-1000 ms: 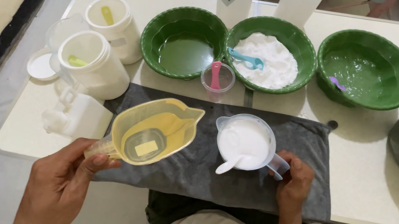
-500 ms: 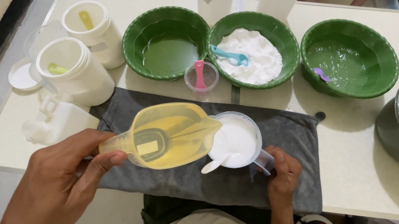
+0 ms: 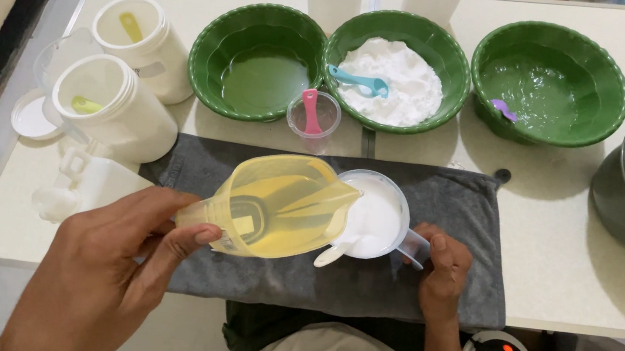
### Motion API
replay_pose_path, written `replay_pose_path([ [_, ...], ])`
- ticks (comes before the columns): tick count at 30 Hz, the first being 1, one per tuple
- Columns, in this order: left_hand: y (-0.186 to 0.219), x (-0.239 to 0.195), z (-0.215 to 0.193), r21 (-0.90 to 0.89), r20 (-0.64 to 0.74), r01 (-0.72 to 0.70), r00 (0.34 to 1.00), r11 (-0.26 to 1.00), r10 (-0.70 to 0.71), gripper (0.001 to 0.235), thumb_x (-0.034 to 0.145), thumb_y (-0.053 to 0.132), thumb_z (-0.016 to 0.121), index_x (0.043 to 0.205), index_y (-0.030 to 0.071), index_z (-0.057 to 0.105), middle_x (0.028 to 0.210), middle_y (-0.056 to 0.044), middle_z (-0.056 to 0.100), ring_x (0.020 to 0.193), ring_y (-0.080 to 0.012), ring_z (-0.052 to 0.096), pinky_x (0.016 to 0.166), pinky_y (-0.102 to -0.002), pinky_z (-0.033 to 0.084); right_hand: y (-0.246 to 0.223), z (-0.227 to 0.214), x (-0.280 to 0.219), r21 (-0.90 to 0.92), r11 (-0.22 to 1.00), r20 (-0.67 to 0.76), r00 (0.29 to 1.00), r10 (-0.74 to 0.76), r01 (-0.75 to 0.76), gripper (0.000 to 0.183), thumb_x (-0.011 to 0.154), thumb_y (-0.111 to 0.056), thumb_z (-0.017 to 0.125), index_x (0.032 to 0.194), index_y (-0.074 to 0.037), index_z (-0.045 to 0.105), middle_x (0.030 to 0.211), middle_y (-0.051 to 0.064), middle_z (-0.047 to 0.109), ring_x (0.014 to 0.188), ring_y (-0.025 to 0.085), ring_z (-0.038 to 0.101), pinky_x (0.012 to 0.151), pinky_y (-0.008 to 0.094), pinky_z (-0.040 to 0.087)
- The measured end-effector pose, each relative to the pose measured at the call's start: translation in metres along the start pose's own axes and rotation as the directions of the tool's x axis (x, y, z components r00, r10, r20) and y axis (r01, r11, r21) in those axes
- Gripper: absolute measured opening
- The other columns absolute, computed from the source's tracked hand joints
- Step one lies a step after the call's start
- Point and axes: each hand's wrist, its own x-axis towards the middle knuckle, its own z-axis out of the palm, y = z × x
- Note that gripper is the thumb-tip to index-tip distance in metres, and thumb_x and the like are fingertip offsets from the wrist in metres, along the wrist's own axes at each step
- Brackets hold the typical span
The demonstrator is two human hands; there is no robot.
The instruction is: Mixing white liquid in a small cup using a spoon and adding more liquid from a pitcher.
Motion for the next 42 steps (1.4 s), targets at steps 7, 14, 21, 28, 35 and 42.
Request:
replay_pose_path([
  [7, 0.000, 0.001, 0.000, 0.001, 0.010, -0.036, 0.999, 0.999, 0.036, 0.023, 0.094, 0.028, 0.065, 0.102, 0.008, 0.072, 0.087, 0.000, 0.075, 0.058, -0.0119, 0.064, 0.055, -0.029, 0.052, -0.006, 0.002, 0.001, -0.024, 1.000, 0.010, 1.000, 0.017, -0.016, 0.056, 0.107, -0.033, 0.040, 0.060, -0.004, 0.051, 0.059, 0.009, 0.053, 0.058, 0.020, 0.048, 0.060, 0.035, 0.035],
  [14, -0.002, -0.002, -0.001, 0.057, -0.004, -0.025, 1.000, 0.998, 0.026, 0.022, 0.093, 0.031, 0.068, 0.099, 0.010, 0.070, 0.075, 0.000, 0.066, 0.053, -0.0136, 0.053, 0.052, -0.031, 0.044, -0.010, 0.002, 0.002, -0.084, 0.996, 0.012, 1.000, 0.024, -0.023, 0.056, 0.107, -0.033, 0.039, 0.060, -0.004, 0.051, 0.060, 0.008, 0.053, 0.057, 0.019, 0.048, 0.058, 0.033, 0.035],
  [21, 0.001, -0.002, -0.002, 0.079, -0.001, -0.014, 1.000, 0.997, 0.014, 0.024, 0.092, 0.033, 0.069, 0.100, 0.011, 0.072, 0.075, 0.001, 0.068, 0.051, -0.0120, 0.057, 0.052, -0.031, 0.047, -0.009, 0.000, 0.001, -0.100, 0.994, 0.014, 0.999, 0.052, -0.051, 0.054, 0.106, -0.035, 0.040, 0.062, -0.005, 0.053, 0.061, 0.005, 0.054, 0.056, 0.016, 0.047, 0.056, 0.031, 0.034],
  [28, -0.001, -0.003, -0.002, 0.088, -0.013, -0.041, 0.999, 0.995, 0.042, 0.024, 0.091, 0.031, 0.070, 0.102, 0.010, 0.072, 0.079, 0.000, 0.071, 0.054, -0.0126, 0.061, 0.054, -0.031, 0.050, -0.009, 0.000, 0.001, -0.102, 0.993, 0.016, 0.998, 0.054, -0.052, 0.053, 0.107, -0.035, 0.041, 0.064, -0.006, 0.053, 0.061, 0.004, 0.052, 0.056, 0.015, 0.046, 0.056, 0.030, 0.034],
  [35, 0.000, -0.004, -0.004, 0.097, -0.023, -0.031, 0.999, 0.995, 0.034, 0.023, 0.091, 0.031, 0.070, 0.101, 0.011, 0.072, 0.079, 0.000, 0.071, 0.052, -0.0130, 0.058, 0.053, -0.031, 0.050, -0.008, -0.002, 0.000, -0.169, 0.983, 0.012, 0.997, 0.073, -0.070, 0.043, 0.105, -0.025, 0.051, 0.066, -0.006, 0.052, 0.061, 0.002, 0.049, 0.056, 0.012, 0.046, 0.056, 0.028, 0.037],
  [42, 0.001, -0.003, -0.004, 0.111, -0.039, -0.042, 0.998, 0.993, 0.047, 0.025, 0.091, 0.032, 0.069, 0.101, 0.009, 0.071, 0.084, -0.001, 0.072, 0.055, -0.0132, 0.062, 0.056, -0.029, 0.054, -0.007, -0.002, -0.001, -0.178, 0.979, -0.005, 0.995, 0.103, -0.102, 0.044, 0.105, -0.027, 0.051, 0.065, -0.007, 0.050, 0.060, 0.000, 0.047, 0.057, 0.010, 0.044, 0.055, 0.027, 0.034],
])
